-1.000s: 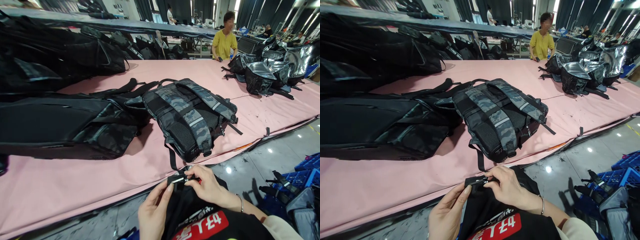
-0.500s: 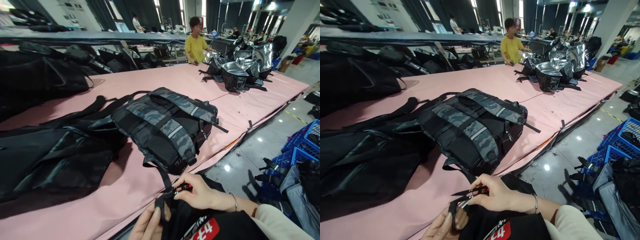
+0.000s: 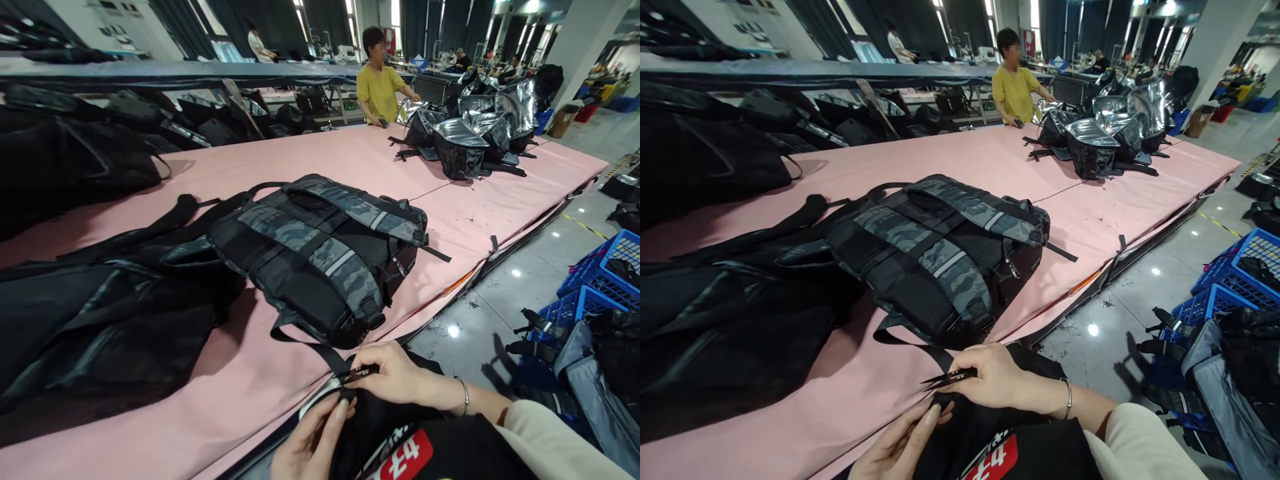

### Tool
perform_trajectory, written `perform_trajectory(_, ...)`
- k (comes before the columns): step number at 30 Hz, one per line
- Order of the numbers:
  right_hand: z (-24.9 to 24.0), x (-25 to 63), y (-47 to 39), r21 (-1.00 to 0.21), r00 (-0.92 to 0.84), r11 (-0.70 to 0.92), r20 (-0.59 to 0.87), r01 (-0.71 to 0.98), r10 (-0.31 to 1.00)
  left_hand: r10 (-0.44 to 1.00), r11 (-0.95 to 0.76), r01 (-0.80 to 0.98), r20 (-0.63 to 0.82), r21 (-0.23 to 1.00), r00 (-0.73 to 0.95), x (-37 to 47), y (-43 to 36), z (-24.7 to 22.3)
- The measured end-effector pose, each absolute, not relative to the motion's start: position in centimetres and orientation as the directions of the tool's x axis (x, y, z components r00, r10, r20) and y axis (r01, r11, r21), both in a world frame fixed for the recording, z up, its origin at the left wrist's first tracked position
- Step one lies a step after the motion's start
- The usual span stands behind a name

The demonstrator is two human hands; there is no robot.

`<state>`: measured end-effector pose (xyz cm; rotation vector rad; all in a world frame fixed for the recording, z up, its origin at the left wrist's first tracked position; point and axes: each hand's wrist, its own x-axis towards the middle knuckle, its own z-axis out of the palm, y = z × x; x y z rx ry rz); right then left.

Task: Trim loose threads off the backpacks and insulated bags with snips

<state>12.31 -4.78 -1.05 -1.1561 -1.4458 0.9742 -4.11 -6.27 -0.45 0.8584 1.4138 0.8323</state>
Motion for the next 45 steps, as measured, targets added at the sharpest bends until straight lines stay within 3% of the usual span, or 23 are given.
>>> perform_trajectory(2,-0.5,12.5,-5.1,-0.959,-0.029,0.19,0.189,0.212,0.982,0.912,0.411,0.076,-0.408,0.909,-0.049,-4.3,-6.2,-0.7)
perform_trajectory(6,0.3,13.3,-5.7,-0.918,0.023,0.206,0.227,0.34,0.974,0.935,0.328,0.003,-0.325,0.945,-0.145,-4.1,-6.1,-0.9)
perform_trajectory(12,-0.1,14.3,-6.5,-0.701,-0.081,0.464,0.506,0.541,0.859,0.943,0.261,0.025,-0.249,0.965,-0.221,-3.9,-6.0,0.0)
perform_trajectory(18,-0.2,14.3,-6.3,-0.535,-0.173,0.519,0.566,0.667,0.806,0.957,0.239,0.101,-0.216,0.966,-0.195,-4.0,-6.3,0.2)
perform_trajectory(24,0.2,14.7,-6.0,-0.512,-0.264,0.522,0.493,0.682,0.829,0.971,0.22,0.153,-0.201,0.963,-0.13,-4.3,-6.4,-0.2)
perform_trajectory(29,0.6,15.1,-5.5,-0.508,-0.319,0.583,0.514,0.635,0.796,0.972,0.233,0.157,-0.224,0.96,-0.071,-4.8,-6.1,-0.3)
perform_trajectory(35,0.9,15.5,-5.8,-0.652,-0.246,0.554,0.506,0.518,0.827,0.975,0.21,0.225,-0.222,0.952,0.03,-5.3,-5.4,-0.5)
perform_trajectory(37,0.8,15.8,-6.1,-0.734,-0.169,0.504,0.485,0.456,0.858,0.995,0.08,0.349,-0.097,0.934,0.03,-5.1,-4.7,-0.2)
perform_trajectory(39,0.6,16.1,-6.3,-0.831,-0.061,0.413,0.422,0.371,0.904,0.983,-0.179,0.533,0.174,0.827,0.061,-4.5,-3.6,0.1)
perform_trajectory(41,0.3,16.4,-6.4,-0.911,0.042,0.317,0.339,0.264,0.94,0.883,-0.439,0.657,0.429,0.613,0.19,-3.4,-2.0,0.2)
perform_trajectory(45,0.0,17.0,-6.5,-0.955,0.173,0.272,0.289,0.115,0.942,0.687,-0.672,0.703,0.549,0.232,0.476,-1.1,1.7,-0.6)
